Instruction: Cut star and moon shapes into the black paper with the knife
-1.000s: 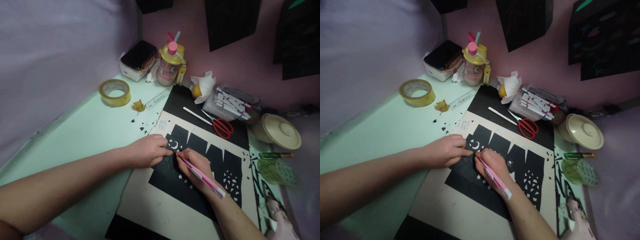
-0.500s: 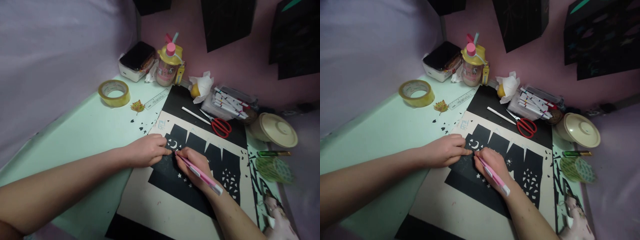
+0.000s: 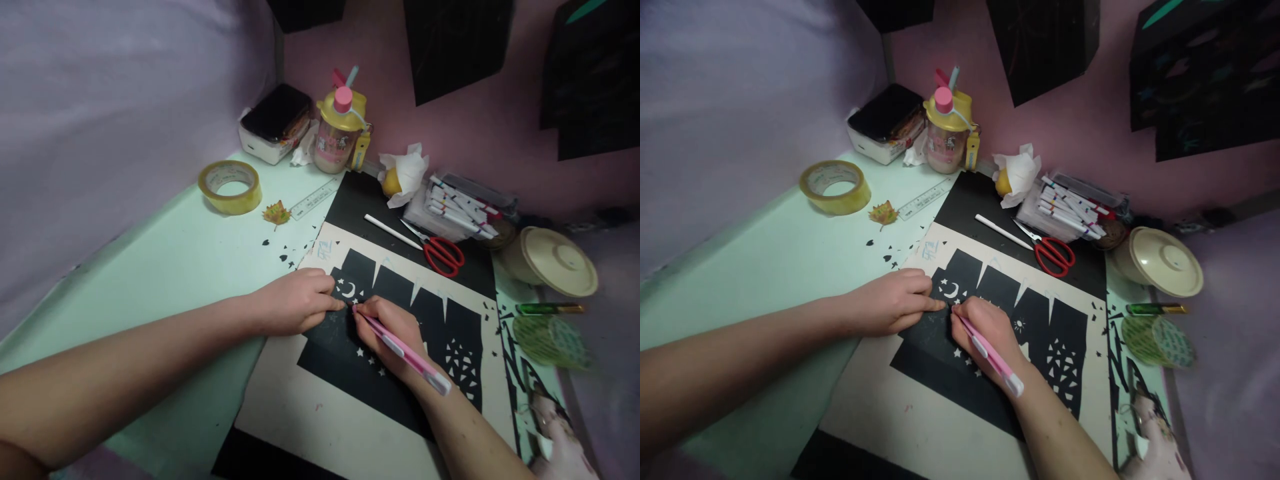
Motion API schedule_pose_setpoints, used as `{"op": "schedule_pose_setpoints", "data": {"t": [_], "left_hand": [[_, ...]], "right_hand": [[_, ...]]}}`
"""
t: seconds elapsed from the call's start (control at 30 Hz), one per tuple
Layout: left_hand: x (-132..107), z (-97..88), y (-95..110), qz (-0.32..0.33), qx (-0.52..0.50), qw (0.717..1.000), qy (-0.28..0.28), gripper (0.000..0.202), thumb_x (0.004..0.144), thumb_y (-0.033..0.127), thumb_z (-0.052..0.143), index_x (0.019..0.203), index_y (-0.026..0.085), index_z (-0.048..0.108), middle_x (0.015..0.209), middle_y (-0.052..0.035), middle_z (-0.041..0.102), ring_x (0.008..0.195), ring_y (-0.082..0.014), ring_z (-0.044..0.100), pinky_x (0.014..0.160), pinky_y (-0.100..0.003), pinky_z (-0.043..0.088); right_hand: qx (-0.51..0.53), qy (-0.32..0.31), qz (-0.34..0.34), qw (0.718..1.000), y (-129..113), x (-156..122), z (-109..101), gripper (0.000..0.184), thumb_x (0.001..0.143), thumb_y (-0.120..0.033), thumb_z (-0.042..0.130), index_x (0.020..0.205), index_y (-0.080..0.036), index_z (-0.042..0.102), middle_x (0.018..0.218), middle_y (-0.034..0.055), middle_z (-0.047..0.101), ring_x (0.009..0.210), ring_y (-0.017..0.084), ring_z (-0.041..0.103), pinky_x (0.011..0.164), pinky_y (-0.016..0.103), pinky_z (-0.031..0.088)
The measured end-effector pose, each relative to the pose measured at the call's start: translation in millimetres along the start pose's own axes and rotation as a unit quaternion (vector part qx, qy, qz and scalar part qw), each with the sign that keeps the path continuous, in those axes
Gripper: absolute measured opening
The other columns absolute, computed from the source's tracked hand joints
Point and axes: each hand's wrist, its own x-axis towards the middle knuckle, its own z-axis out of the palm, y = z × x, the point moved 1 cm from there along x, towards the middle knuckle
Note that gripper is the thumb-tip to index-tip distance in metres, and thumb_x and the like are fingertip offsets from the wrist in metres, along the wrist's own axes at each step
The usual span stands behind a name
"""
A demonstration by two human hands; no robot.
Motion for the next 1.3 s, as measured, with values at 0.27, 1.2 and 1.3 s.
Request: {"op": "schedule_pose_setpoints", "data": {"t": [0.27, 1.2, 1.3], "left_hand": [[-1.3, 1.1, -1.0, -0.003, 0.002, 1.0, -0.002, 0.03, 0.092, 0.014, 0.044, 0.109, 0.017, 0.068, 0.081, -0.0066, 0.056, 0.073, -0.0186, 0.047, 0.068, -0.031, 0.044], [-0.1, -0.1, -0.3, -0.003, 0.004, 1.0, -0.005, 0.03, 0.092, 0.013, 0.045, 0.108, 0.016, 0.07, 0.08, -0.0067, 0.056, 0.073, -0.0186, 0.047, 0.069, -0.031, 0.044], [-0.6, 1.1, -1.1, -0.002, 0.0, 1.0, -0.004, 0.03, 0.093, 0.014, 0.044, 0.109, 0.016, 0.069, 0.08, -0.0066, 0.056, 0.073, -0.0189, 0.047, 0.069, -0.031, 0.044]], "right_hand": [[0.003, -0.002, 0.004, 1.0, 0.9, -1.6, -0.2, 0.008, 0.092, -0.015, 0.059, 0.091, -0.022, 0.058, 0.081, 0.0032, 0.069, 0.067, 0.014, 0.065, 0.062, 0.025, 0.051], [0.005, -0.015, 0.007, 1.0, 0.0, 0.4, -0.8, 0.011, 0.091, -0.012, 0.058, 0.092, -0.022, 0.056, 0.079, 0.0027, 0.066, 0.066, 0.014, 0.062, 0.061, 0.024, 0.048], [0.004, -0.021, 0.013, 1.0, -1.1, 1.1, -1.8, 0.009, 0.092, -0.013, 0.057, 0.093, -0.022, 0.056, 0.079, 0.0031, 0.066, 0.066, 0.014, 0.062, 0.062, 0.024, 0.048]]}}
